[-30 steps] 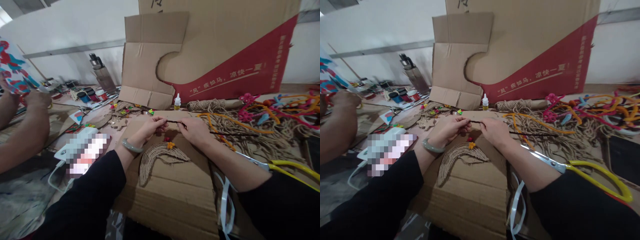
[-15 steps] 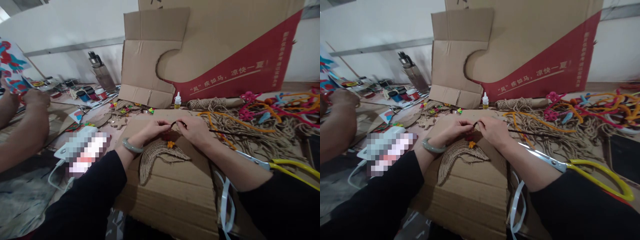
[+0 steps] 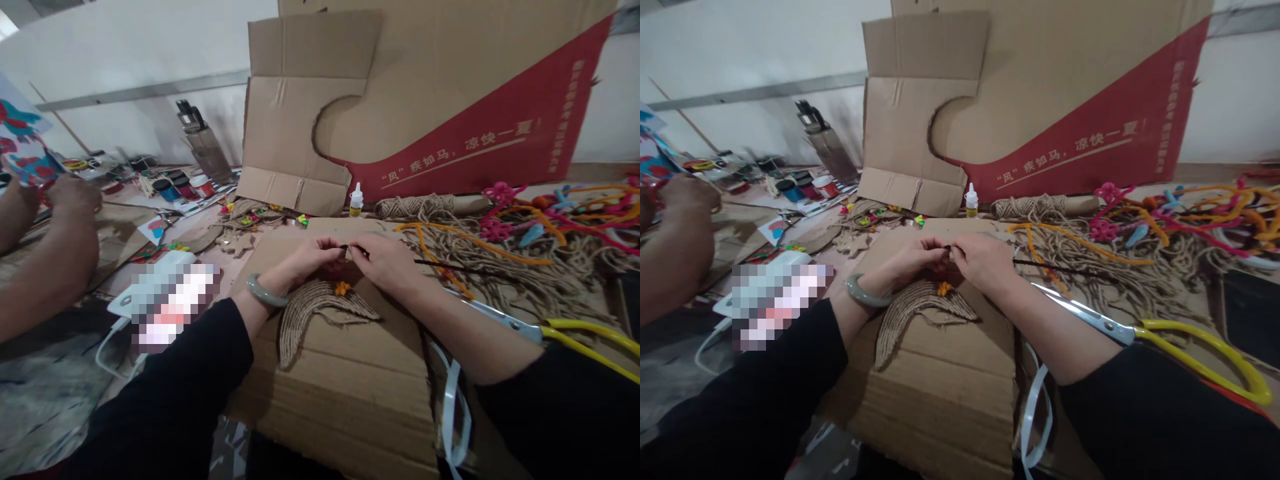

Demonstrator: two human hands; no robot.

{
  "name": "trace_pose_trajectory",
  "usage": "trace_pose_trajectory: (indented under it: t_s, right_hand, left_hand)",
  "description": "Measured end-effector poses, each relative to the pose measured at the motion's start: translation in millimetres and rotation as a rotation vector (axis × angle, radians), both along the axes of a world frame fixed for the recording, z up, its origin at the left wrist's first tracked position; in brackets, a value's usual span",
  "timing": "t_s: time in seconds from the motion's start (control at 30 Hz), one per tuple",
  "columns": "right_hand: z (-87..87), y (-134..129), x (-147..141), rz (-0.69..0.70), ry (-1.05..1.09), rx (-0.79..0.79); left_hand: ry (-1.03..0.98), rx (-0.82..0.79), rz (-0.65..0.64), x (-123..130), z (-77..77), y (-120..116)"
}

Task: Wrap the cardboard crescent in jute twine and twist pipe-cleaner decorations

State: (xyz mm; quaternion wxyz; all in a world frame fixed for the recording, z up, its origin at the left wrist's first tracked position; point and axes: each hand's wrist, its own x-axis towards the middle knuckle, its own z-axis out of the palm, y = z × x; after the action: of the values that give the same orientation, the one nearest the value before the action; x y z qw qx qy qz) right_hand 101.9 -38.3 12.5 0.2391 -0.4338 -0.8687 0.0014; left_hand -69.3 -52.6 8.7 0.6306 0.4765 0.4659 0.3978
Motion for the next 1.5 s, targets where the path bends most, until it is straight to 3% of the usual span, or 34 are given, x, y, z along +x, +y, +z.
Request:
trace_pose_trajectory:
  t_s: [0.47,0.77,1.07,1.5]
  right_hand:
    - [1.7,-1.2,-1.3,0.082,-0.022,-0.103]
    - [0.2,1.1,0.4,0.104,0.01,-0.119]
    - [-5.8,6.8,5.9,0.086,-0.013,0.049]
    - [-5.9,3.1,7.4,0.131,-0.063,0.18]
  left_hand:
    - [-0.097,0.003,0.106,4.1,-3.5,3.6]
    - [-0.082,0.029,0.027,4.0,-3.9,0.1]
    - [0.016,-0.015,0.003,5.4,1.9,-2.8]
    - [-0.008,-0.03,-0.06,1.0,2.3,1.9]
